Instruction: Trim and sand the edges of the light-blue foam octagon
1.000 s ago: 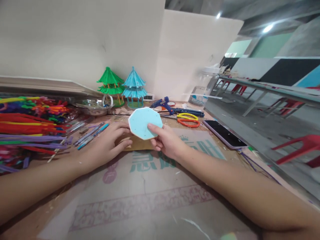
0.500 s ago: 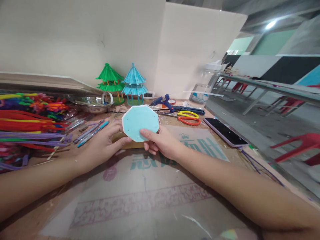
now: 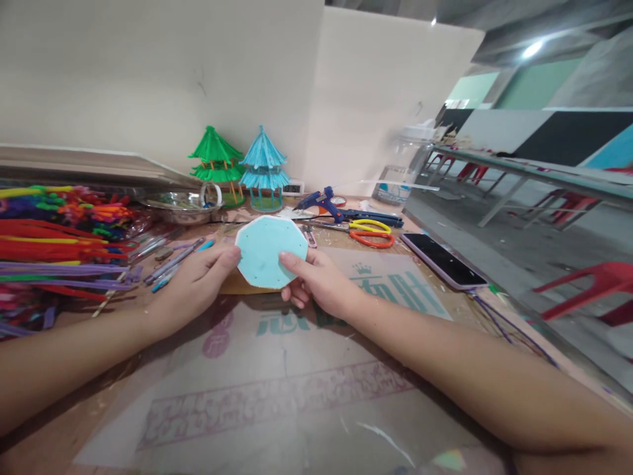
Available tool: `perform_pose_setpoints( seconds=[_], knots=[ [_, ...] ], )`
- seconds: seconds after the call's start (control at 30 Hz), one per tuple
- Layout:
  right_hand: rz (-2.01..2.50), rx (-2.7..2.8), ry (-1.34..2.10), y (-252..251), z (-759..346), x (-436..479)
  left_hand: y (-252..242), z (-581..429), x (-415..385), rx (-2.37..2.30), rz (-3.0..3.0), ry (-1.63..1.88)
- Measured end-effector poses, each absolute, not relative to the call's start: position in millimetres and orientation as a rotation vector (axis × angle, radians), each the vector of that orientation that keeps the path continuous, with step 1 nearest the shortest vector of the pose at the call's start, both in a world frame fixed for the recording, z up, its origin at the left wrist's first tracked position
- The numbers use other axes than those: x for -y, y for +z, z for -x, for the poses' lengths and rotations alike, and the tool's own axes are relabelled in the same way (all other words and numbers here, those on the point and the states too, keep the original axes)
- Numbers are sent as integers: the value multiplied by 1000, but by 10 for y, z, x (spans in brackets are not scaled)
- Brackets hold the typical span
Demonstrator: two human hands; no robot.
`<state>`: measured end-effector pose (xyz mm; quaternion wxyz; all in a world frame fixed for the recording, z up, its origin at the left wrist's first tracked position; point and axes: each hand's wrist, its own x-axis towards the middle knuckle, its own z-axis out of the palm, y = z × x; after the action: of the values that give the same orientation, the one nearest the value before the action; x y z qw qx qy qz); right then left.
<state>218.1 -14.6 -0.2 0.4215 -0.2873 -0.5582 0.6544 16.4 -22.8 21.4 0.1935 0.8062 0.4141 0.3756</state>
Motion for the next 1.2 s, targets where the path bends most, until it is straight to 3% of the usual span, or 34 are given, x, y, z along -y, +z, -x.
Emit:
perform_pose_setpoints(
  seconds=[0.3, 0.93, 1.2],
  knots=[
    [738, 1199, 1722, 41, -2243, 10, 71, -156, 119, -1169, -1993, 1194],
    [707, 1396, 1502, 50, -2148, 107, 137, -200, 228, -1201, -2108, 1136],
    [648, 1545, 1593, 4, -2187, 84, 143, -206, 258, -1179, -2241, 1160]
  ],
)
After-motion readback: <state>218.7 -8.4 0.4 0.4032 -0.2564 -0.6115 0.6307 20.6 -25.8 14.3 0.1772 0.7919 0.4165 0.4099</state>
